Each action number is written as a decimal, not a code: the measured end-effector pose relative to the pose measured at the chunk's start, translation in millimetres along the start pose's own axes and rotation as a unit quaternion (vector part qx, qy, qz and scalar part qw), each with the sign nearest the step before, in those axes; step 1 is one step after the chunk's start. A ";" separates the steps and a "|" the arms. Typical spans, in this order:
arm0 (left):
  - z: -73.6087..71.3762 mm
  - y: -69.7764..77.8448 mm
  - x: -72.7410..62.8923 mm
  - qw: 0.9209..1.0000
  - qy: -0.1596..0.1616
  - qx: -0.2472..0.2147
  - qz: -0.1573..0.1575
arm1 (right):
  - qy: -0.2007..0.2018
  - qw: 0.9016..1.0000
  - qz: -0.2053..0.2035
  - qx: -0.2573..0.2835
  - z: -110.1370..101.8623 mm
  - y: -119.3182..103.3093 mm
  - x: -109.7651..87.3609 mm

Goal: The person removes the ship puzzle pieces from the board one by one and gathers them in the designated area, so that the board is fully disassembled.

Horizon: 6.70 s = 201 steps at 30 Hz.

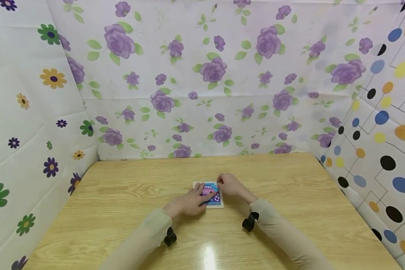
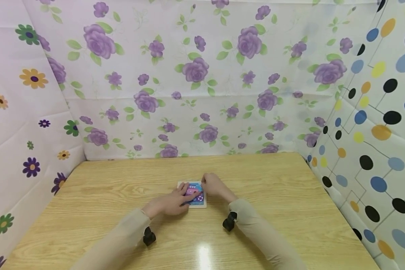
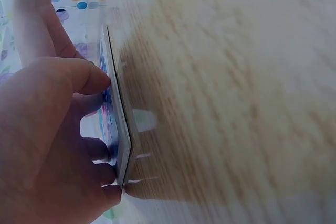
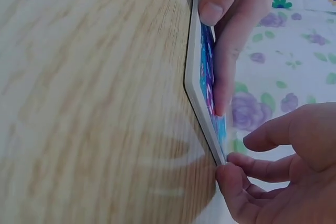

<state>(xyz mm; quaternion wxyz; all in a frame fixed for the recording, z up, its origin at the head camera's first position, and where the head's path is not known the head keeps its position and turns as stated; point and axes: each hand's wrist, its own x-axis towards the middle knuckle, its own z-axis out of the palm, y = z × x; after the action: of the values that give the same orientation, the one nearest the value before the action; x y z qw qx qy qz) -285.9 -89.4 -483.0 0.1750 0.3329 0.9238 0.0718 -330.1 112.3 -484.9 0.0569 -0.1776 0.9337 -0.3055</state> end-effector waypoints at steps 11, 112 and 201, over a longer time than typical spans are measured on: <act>0.5 -0.6 0.9 1.000 0.002 0.016 0.007 | 0.010 0.998 0.016 0.055 1.1 0.3 2.1; 5.3 -4.1 -3.3 0.999 -0.003 -0.007 0.033 | 0.037 0.996 0.048 0.059 -31.2 63.0 -5.5; 0.5 0.8 -2.2 1.000 -0.022 0.010 -0.007 | -0.062 0.991 -0.046 0.113 -1.3 12.5 9.6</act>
<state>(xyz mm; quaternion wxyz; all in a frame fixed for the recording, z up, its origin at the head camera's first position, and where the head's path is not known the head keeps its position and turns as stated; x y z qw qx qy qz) -283.6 -90.2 -482.7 0.1925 0.3297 0.9227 0.0543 -343.1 118.9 -491.2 0.1203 -0.2311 0.8789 -0.3996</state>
